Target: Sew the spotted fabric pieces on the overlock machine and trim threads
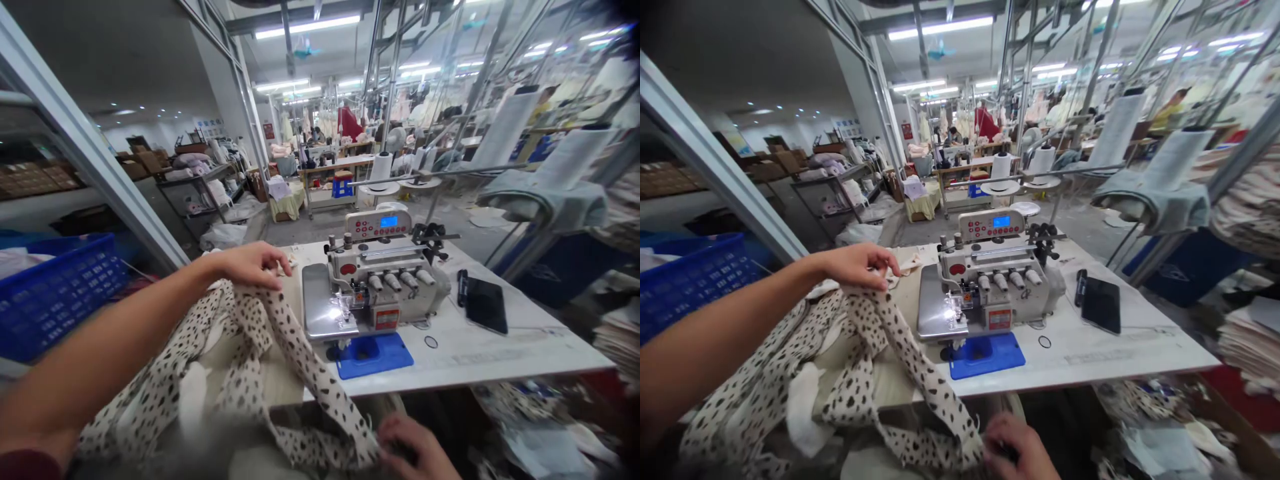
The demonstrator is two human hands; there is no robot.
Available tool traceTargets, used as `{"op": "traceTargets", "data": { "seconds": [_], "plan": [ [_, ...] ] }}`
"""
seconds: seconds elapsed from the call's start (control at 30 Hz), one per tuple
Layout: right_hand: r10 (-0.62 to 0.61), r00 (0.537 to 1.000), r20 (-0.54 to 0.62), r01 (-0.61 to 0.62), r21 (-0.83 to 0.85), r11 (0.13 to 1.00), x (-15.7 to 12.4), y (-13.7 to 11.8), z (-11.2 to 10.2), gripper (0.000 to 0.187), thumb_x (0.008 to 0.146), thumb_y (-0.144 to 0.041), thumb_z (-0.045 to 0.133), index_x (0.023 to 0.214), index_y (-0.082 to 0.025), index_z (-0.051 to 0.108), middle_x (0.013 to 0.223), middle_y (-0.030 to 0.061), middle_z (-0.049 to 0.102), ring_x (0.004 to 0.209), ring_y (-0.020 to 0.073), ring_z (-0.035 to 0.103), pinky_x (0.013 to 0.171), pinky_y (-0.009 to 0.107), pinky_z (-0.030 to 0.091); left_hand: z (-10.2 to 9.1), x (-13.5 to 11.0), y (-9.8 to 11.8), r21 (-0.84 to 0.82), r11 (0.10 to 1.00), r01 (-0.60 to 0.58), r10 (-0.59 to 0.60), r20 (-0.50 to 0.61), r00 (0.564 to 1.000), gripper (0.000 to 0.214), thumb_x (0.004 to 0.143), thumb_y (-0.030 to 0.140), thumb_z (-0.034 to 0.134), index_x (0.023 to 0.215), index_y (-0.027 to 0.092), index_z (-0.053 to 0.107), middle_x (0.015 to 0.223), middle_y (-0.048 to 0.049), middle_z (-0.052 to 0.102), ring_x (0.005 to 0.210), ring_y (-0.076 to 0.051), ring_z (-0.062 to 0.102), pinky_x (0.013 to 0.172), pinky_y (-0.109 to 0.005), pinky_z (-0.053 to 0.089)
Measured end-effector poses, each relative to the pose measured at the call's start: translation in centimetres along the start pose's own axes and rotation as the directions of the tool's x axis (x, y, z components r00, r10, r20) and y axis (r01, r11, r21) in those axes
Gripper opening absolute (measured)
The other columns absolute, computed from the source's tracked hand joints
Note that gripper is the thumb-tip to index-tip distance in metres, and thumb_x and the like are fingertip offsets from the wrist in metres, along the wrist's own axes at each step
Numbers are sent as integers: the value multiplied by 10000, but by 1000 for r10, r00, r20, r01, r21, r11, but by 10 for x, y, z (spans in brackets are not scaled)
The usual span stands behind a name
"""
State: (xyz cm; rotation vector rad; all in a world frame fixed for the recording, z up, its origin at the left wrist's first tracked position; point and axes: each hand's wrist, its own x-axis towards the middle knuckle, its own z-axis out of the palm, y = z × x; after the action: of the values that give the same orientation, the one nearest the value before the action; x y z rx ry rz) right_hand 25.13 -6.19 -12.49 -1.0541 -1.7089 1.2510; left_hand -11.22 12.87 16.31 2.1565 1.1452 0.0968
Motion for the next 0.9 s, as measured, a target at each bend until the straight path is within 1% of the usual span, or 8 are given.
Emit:
{"op": "traceTargets", "data": {
  "seconds": [0.07, 0.13, 0.23, 0.33, 0.47, 0.6, 0.77, 0.9],
  "plan": [
    [-111, 983, -145, 112, 2, 994, 29, -33, 3, 217, 832, -365, 737, 1006, -241, 774, 1049, 99, 716, 809, 230, 651, 728, 329, 533, 24, 8, 19, 14, 995, -96, 94, 95, 991, 388, 741, 397, 794, 1046, 168, 725, 712, 15, 634, 629, -117, 561, 609, -214, 422],
    [-177, 951, -253, 202, 76, 977, 62, -70, 15, 264, 850, -376, 722, 1075, -240, 756, 1140, 99, 686, 691, 170, 602, 623, 286, 500, 49, 15, 38, -16, 985, -173, 173, 163, 971, 371, 737, 396, 808, 1029, 183, 726, 757, 8, 653, 675, -129, 586, 648, -226, 441],
    [-195, 955, -225, 248, 239, 939, 106, -112, 43, 442, 765, -429, 803, 1130, -190, 730, 850, 32, 684, 573, 127, 480, 559, 261, 432, 72, 18, 56, -86, 966, -243, 256, 226, 940, 323, 737, 398, 813, 974, 197, 724, 801, -2, 681, 740, -146, 608, 690, -237, 457],
    [-107, 988, -115, 145, 399, 905, 124, -127, 62, 369, 757, -474, 796, 917, -146, 746, 655, -13, 606, 586, 130, 484, 585, 259, 422, 69, 18, 54, -36, 976, -216, 218, 224, 950, 307, 723, 403, 820, 932, 201, 721, 744, 16, 662, 689, -135, 579, 626, -219, 432],
    [55, 996, -70, -14, 488, 873, 107, -117, 54, 380, 740, -509, 797, 791, -139, 726, 704, 26, 656, 645, 158, 546, 640, 280, 452, 39, 27, 27, 183, 972, -150, 135, 93, 986, 362, 634, 461, 869, 858, 205, 744, 653, 47, 622, 596, -108, 510, 552, -200, 357],
    [217, 964, -155, -112, 505, 856, 66, -81, 43, 354, 721, -490, 810, 786, -157, 707, 676, 6, 628, 611, 142, 522, 590, 253, 432, 27, 54, -2, 233, 957, -173, 183, -23, 983, 293, 687, 454, 827, 822, 201, 766, 741, 15, 700, 711, -134, 593, 686, -209, 406],
    [297, 949, -107, -223, 437, 871, 31, -33, 46, 330, 612, -445, 845, 636, -178, 653, 539, -24, 539, 506, 132, 479, 502, 248, 415, 68, 88, -22, 273, 953, -130, 193, -219, 956, 101, 690, 262, 803, 773, 224, 758, 812, -18, 712, 869, -197, 629, 918, -304, 409],
    [207, 955, -211, -146, 272, 951, 37, -30, 37, 257, 672, -400, 813, 801, -183, 763, 777, 59, 723, 748, 239, 650, 726, 357, 536, 111, 87, -25, 265, 964, -16, 153, -504, 850, 352, 700, 267, 794, 1032, 183, 716, 1137, -124, 639, 1094, -291, 572, 987, -406, 414]
  ]
}}
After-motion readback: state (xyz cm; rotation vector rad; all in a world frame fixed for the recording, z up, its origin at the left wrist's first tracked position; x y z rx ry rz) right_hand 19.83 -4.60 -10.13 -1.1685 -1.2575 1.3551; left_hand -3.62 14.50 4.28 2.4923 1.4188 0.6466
